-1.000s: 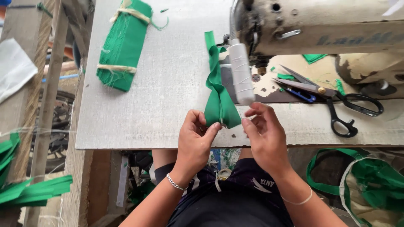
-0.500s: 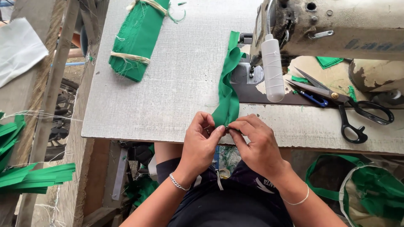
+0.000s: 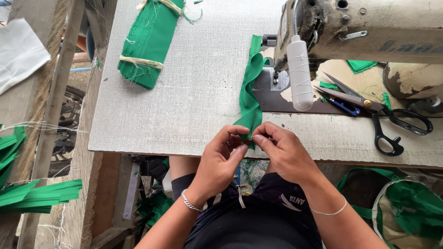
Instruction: Folding and aligning green fabric strips at a sewing workstation to prepare them for sewing.
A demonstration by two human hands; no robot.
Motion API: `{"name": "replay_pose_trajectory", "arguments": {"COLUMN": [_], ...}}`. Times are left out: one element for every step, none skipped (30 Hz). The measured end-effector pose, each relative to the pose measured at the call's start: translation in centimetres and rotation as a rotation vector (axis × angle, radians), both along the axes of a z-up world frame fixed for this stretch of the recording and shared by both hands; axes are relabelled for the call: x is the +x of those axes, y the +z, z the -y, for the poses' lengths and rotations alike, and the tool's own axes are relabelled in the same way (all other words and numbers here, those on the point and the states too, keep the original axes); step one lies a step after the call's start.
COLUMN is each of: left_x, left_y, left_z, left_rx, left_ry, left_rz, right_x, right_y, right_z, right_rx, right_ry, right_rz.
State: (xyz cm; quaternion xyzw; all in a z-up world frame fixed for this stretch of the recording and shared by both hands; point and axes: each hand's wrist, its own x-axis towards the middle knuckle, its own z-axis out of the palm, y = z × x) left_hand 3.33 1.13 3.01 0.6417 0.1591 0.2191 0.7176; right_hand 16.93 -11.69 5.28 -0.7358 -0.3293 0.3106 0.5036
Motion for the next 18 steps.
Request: {"name": "replay_pose_trajectory", "arguments": {"left_x": [-0.1,-0.1,-0.1,0.0,0.0,0.1,0.2,0.4,0.5,0.6,0.6,0.7,0.8,0.9,0.9,1.0,1.0,1.0], "left_y": [0.4,0.7,0.7,0.7,0.7,0.5,0.3,0.0,-0.2,-0.5,-0.8,-1.0,-1.2,-1.5,-1.1,-0.8,-0.4,-0.9], "left_z": [-0.1,-0.2,-0.1,0.0,0.1,0.3,0.5,0.7,1.0,1.4,1.7,1.6,1.6,1.6,1.7,1.8,1.8,1.9], "left_rx": [0.044,0.088,0.089,0.121,0.154,0.156,0.096,0.037,0.038,-0.188,-0.416,-0.415,-0.481,-0.547,-0.547,-0.595,-0.641,-0.641], "left_ry": [-0.033,-0.065,-0.064,-0.029,0.006,0.007,0.038,0.069,0.069,0.125,0.183,0.184,0.2,0.215,0.218,0.244,0.27,0.272], "left_rz": [0.047,0.094,0.095,0.147,0.2,0.201,0.183,0.165,0.164,0.126,0.086,0.084,0.061,0.038,0.037,0.023,0.01,0.01], "right_x": [0.3,0.6,0.6,0.5,0.5,0.2,0.0,-0.2,-0.4,-0.6,-0.8,-0.9,-1.0,-1.1,-1.3,-1.4,-1.5,-1.7], "right_y": [0.0,0.0,-0.1,-0.1,-0.2,0.1,0.4,0.7,0.8,0.9,1.0,0.6,0.3,0.0,-0.5,-1.0,-1.5,-1.4], "right_z": [0.0,0.0,0.1,0.1,0.1,-0.1,-0.3,-0.5,-0.7,-1.0,-1.2,-1.3,-1.3,-1.4,-1.4,-1.5,-1.5,-1.6], "right_rx": [0.012,0.025,0.026,0.041,0.057,0.058,0.08,0.102,0.104,0.139,0.173,0.174,0.2,0.226,0.226,0.243,0.262,0.263], "right_ry": [0.024,0.048,0.049,0.055,0.06,0.062,0.032,0.003,0.003,0.005,0.008,0.009,0.014,0.019,0.021,0.038,0.056,0.058], "right_rz": [-0.056,-0.112,-0.112,-0.146,-0.179,-0.178,-0.148,-0.118,-0.119,-0.039,0.039,0.037,0.178,0.32,0.318,0.47,0.623,0.622]}}
